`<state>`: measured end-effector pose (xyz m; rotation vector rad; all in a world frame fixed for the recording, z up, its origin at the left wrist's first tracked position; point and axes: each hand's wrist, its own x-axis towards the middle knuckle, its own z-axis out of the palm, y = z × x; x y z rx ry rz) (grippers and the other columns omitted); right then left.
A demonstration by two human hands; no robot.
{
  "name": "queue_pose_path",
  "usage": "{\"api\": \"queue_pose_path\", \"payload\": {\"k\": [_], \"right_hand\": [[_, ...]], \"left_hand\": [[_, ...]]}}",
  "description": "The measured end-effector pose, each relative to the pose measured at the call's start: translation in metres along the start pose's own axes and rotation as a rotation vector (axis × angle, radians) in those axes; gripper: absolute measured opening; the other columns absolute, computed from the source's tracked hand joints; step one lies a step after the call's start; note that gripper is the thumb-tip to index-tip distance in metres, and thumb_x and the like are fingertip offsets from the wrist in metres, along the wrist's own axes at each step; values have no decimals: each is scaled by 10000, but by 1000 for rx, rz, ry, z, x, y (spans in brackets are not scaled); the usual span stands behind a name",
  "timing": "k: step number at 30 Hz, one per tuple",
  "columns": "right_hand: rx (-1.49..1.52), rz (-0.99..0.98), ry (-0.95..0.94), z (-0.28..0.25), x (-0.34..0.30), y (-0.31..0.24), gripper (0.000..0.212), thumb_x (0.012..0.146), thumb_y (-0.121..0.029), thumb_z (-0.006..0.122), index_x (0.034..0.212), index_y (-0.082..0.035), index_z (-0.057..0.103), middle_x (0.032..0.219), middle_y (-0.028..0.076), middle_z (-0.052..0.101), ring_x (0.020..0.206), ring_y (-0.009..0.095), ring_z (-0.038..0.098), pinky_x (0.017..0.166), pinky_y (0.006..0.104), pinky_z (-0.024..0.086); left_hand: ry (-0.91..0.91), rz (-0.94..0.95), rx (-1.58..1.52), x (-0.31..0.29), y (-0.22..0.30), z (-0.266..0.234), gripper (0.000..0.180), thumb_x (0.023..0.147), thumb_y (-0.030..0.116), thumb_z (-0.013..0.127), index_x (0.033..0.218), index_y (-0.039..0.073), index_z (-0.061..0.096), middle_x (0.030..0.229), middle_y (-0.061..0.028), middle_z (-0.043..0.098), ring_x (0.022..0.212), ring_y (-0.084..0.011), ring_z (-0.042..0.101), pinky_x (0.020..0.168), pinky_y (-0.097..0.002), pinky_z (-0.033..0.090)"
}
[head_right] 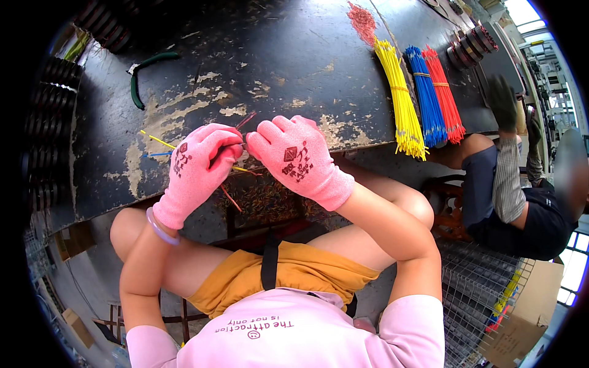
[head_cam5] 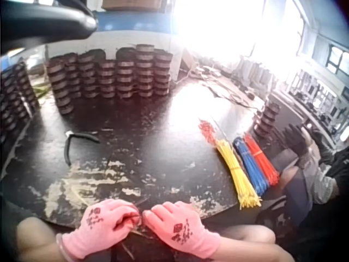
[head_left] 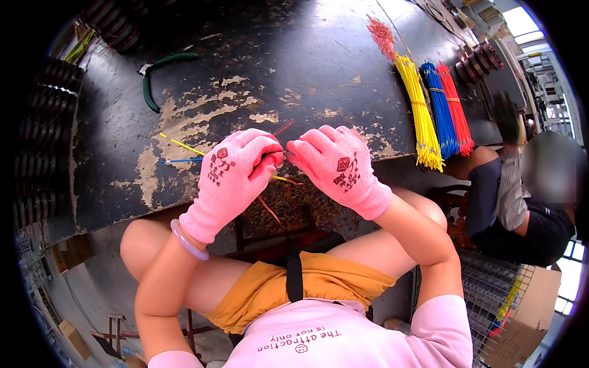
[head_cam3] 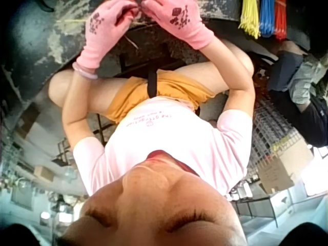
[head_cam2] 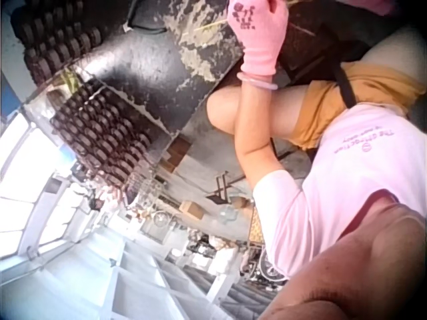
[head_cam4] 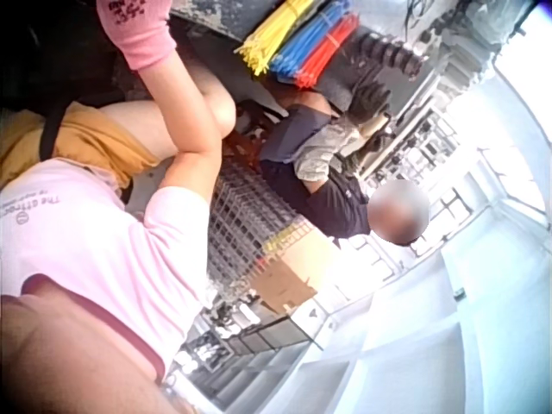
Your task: The person inserts plastic zip-ties into the windings of a motor stator by hand, tightens them, and trims the excess length using diagonal cutters. They move completed components to a stack on the workbench and reach for new ones.
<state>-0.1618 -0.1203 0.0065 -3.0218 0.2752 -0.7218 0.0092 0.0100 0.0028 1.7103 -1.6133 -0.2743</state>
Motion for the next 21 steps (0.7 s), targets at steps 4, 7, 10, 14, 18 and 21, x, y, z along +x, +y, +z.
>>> {"api": "queue_pose_path", "payload": {"k": [4, 7, 10, 14, 18, 21], "right_hand": [[8, 151, 48, -11, -15, 21, 137, 820, -203, 753, 793, -155, 627, 767, 15, 571, 749, 205, 628, 647, 362, 483], [530, 450, 31, -18, -9, 10, 140, 847, -166, 779, 948, -88, 721, 871, 76, 687, 803, 274, 681, 722, 367, 539], [966, 545, -216, -6, 10, 0, 184, 926, -64, 739, 1087, 13, 695, 935, 37, 728, 803, 56, 615, 697, 255, 527], [1061, 661, -305, -3, 16, -1, 181, 930, -82, 733, 1076, 17, 694, 898, 41, 722, 784, 57, 610, 689, 253, 520], [1018, 618, -332, 5, 18, 1, 179, 935, -107, 727, 1061, 15, 693, 881, 41, 723, 766, 56, 618, 658, 255, 509], [1019, 633, -345, 5, 16, 4, 184, 942, -124, 725, 1055, 16, 691, 889, 42, 725, 756, 60, 621, 642, 255, 503]], "left_hand": [[-17, -17, 1, 0, 1, -4, 123, 840, 50, 699, 962, 51, 683, 1025, -82, 708, 930, -305, 674, 803, -383, 545], [-1, -1, 21, -1, 1, -3, 115, 847, 85, 710, 957, 70, 683, 1016, -75, 697, 933, -303, 673, 805, -392, 548], [-27, 13, 4, 2, 3, -6, 121, 862, 112, 715, 973, 75, 682, 1033, -82, 690, 954, -307, 675, 822, -401, 550], [86, 16, 126, 2, 12, -33, 204, 885, 78, 678, 1089, 71, 692, 1181, -91, 682, 1041, -321, 667, 880, -406, 548], [116, 60, 174, 0, 0, -30, 263, 905, 24, 611, 1154, 74, 679, 1252, -102, 651, 1132, -338, 616, 979, -435, 491], [52, 49, 191, -3, -5, -14, 312, 931, 23, 573, 1233, 63, 645, 1280, -120, 633, 1170, -351, 591, 1030, -450, 451]]}}
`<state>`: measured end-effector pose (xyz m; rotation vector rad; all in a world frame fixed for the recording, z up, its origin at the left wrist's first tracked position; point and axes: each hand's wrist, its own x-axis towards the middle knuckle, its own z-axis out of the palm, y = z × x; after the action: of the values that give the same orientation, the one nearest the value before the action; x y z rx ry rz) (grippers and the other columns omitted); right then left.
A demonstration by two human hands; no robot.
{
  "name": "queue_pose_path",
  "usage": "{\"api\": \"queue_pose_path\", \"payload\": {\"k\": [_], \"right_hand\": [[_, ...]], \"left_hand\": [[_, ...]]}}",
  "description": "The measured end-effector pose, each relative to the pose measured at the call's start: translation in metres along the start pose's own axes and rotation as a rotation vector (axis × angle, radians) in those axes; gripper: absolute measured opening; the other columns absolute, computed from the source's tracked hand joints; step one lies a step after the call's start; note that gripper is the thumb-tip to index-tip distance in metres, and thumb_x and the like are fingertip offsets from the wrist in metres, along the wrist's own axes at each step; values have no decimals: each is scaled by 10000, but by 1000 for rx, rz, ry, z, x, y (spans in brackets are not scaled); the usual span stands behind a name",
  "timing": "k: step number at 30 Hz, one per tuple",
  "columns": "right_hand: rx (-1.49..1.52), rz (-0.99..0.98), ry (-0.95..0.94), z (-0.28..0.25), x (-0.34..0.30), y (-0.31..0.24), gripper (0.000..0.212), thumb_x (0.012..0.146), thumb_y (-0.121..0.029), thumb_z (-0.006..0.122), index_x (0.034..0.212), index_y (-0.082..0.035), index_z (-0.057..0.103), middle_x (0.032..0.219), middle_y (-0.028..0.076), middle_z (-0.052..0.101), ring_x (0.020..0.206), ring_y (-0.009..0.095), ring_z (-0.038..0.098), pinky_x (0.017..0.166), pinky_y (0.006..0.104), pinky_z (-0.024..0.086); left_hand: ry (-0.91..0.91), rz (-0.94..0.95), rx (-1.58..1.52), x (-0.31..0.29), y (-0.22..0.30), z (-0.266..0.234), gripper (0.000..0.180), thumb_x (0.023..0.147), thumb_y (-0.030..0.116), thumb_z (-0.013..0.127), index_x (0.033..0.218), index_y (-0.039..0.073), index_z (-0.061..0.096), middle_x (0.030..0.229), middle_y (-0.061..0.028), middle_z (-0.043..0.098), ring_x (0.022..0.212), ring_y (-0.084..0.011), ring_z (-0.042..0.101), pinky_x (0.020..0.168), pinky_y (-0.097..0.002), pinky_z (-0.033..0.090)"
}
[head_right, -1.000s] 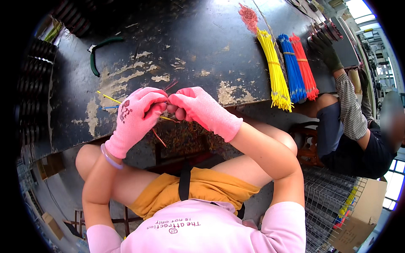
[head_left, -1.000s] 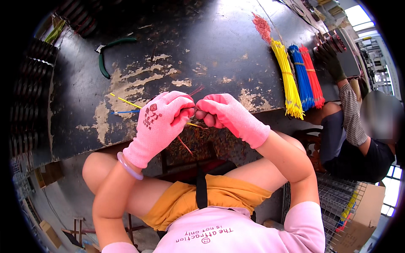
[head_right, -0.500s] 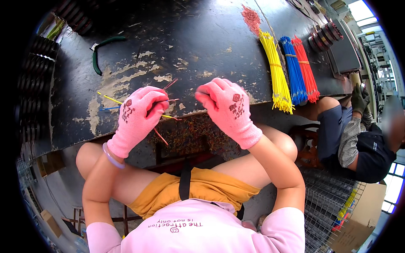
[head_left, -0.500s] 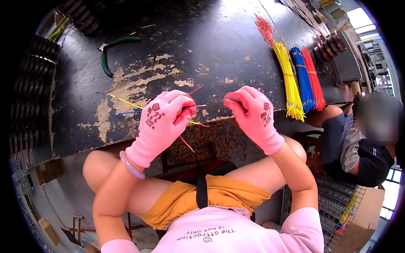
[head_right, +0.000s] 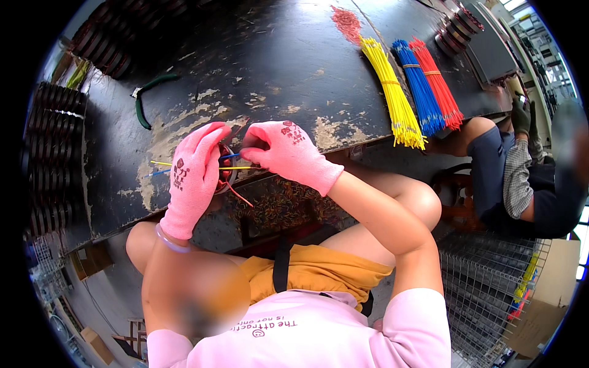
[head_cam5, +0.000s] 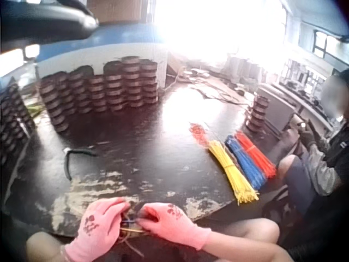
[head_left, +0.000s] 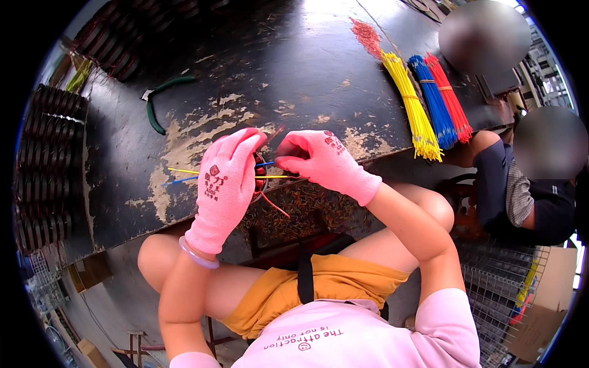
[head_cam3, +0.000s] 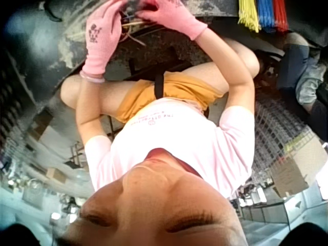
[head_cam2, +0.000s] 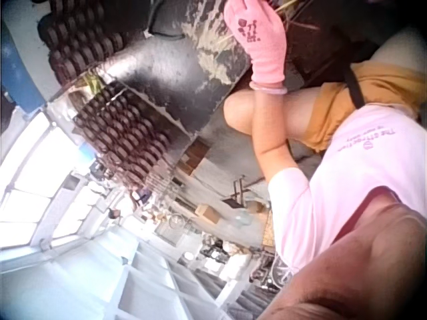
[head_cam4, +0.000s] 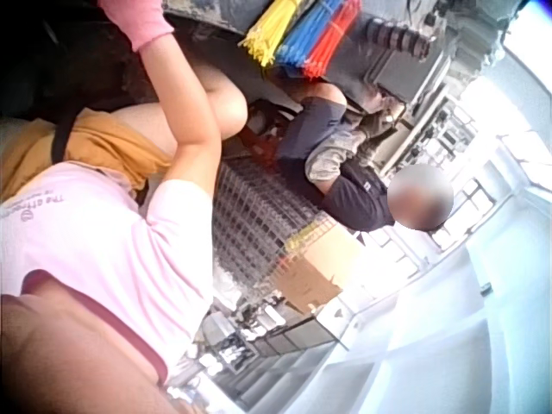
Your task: The person inserts plastic zip-ties into the windings of a motor stator by hand, tightens them, and trims the excess length using diagonal cutters. They move completed components to a stack on the workbench and reach for new ones.
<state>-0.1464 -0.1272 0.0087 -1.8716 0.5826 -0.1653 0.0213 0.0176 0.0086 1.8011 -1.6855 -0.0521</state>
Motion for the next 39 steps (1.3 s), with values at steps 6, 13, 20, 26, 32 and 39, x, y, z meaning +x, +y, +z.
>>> {"api": "queue_pose_path", "payload": {"k": [6, 13, 20, 26, 32, 39], "right_hand": [[131, 7, 315, -54, -33, 18, 190, 981, -137, 696, 1114, -1, 698, 933, 3, 701, 858, 44, 598, 751, 237, 510], [-771, 324, 1326, -236, -174, 119, 202, 933, -272, 712, 1019, -90, 729, 996, 101, 719, 939, 284, 696, 810, 402, 547], [-890, 599, 1004, -277, -158, 134, 332, 915, -446, 682, 1031, -144, 758, 1079, 92, 725, 1054, 296, 683, 879, 421, 535], [-932, 690, 984, -289, -151, 126, 235, 924, -357, 679, 1020, -152, 743, 1063, 98, 744, 1050, 303, 700, 867, 441, 545], [-910, 783, 949, -296, -198, 114, 232, 924, -333, 636, 972, -133, 743, 1000, 123, 745, 1051, 305, 697, 891, 425, 534], [-151, -142, 1106, -148, -147, -3, 85, 944, -85, 710, 937, -1, 697, 798, -8, 664, 618, 39, 588, 549, 221, 473]], "left_hand": [[-12, -35, -17, 2, 1, 7, 306, 978, 8, 533, 1266, 23, 634, 1268, -150, 643, 1158, -353, 606, 1018, -435, 464], [-62, -88, -40, 1, 8, 7, 314, 1013, 24, 479, 1292, 12, 624, 1313, -161, 625, 1215, -349, 581, 1055, -422, 439], [-74, -96, -49, 0, 4, 7, 313, 1012, 20, 471, 1284, 3, 627, 1307, -157, 629, 1218, -349, 582, 1069, -415, 435], [-70, -94, -35, -2, 1, 5, 308, 1012, 23, 474, 1278, 6, 629, 1306, -159, 628, 1219, -351, 578, 1067, -421, 435], [-72, -70, -41, 1, 9, 10, 314, 1015, 27, 481, 1296, 18, 621, 1319, -160, 619, 1220, -350, 573, 1067, -425, 431], [275, 202, 285, 11, 31, -8, 388, 963, 105, 632, 1338, 13, 590, 1425, -159, 571, 1327, -393, 519, 1151, -525, 369]]}}
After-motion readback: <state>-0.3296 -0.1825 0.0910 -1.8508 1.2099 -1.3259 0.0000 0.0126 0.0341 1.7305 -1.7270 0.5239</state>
